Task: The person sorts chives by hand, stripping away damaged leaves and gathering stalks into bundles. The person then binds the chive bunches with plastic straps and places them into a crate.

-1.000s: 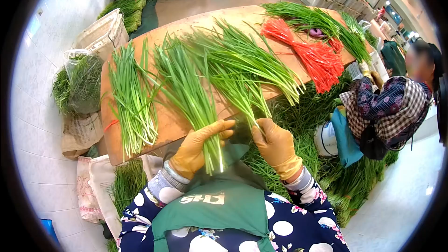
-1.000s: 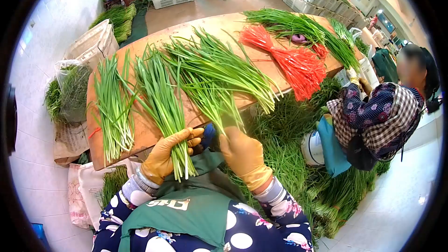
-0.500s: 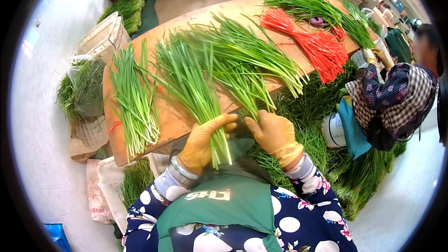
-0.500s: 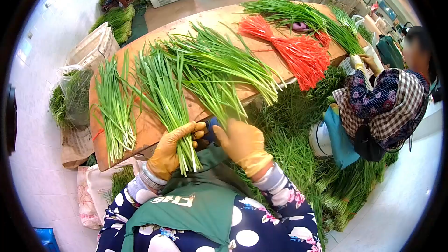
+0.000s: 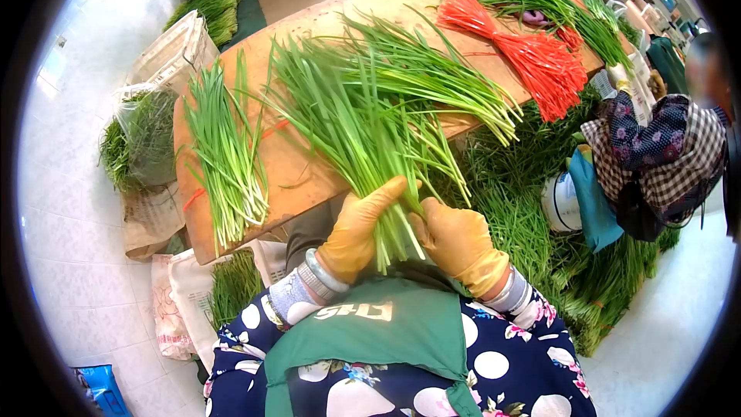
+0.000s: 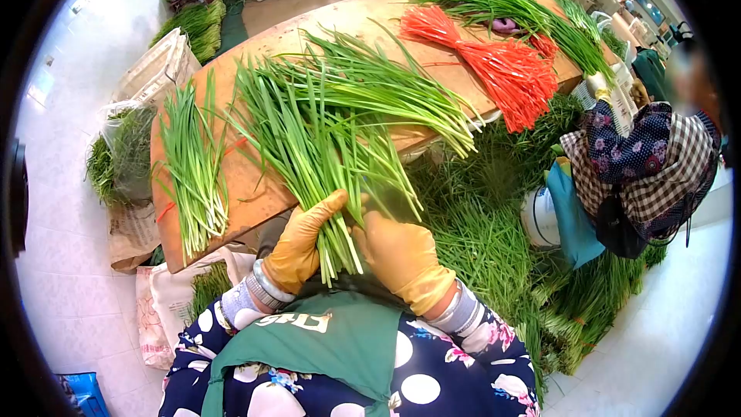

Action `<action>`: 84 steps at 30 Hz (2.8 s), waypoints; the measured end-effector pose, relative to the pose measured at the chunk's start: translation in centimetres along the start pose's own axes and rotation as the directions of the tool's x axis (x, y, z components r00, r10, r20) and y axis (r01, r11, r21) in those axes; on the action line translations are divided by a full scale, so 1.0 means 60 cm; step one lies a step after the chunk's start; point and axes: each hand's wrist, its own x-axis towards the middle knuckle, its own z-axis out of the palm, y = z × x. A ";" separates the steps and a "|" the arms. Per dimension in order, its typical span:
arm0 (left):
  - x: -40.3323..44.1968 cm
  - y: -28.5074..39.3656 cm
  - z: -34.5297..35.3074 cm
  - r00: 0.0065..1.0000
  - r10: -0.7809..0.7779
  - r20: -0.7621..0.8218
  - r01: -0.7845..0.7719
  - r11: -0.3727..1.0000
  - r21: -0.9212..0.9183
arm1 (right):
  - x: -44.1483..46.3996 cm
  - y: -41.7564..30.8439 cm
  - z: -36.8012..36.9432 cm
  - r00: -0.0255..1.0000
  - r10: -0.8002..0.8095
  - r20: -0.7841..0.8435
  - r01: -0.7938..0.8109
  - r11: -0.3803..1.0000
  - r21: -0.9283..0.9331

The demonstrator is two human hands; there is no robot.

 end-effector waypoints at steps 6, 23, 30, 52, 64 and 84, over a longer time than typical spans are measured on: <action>0.000 -0.012 -0.013 0.997 0.044 -0.063 -0.042 0.999 0.031 | -0.004 0.019 0.015 0.998 0.044 0.039 -0.056 0.908 0.414; -0.014 0.001 -0.013 0.992 -0.088 -0.090 0.079 0.992 -0.097 | -0.168 0.207 0.008 0.652 0.618 0.440 -0.290 0.739 -0.608; 0.001 0.002 -0.021 0.985 -0.165 -0.056 0.154 0.974 -0.164 | -0.059 0.031 -0.076 0.975 -0.048 -0.215 0.087 0.981 0.175; 0.008 -0.004 0.001 0.998 -0.048 -0.049 0.044 0.995 -0.090 | -0.050 0.048 0.052 0.959 0.282 0.005 -0.203 0.678 0.707; 0.012 0.013 -0.021 0.965 -0.185 0.188 0.243 0.901 -0.360 | -0.062 0.129 -0.053 0.963 0.102 -0.248 -0.140 0.980 -0.141; 0.001 0.004 -0.021 0.998 -0.040 0.044 0.041 0.999 -0.029 | 0.001 0.013 0.024 0.970 -0.137 -0.201 0.165 0.978 0.130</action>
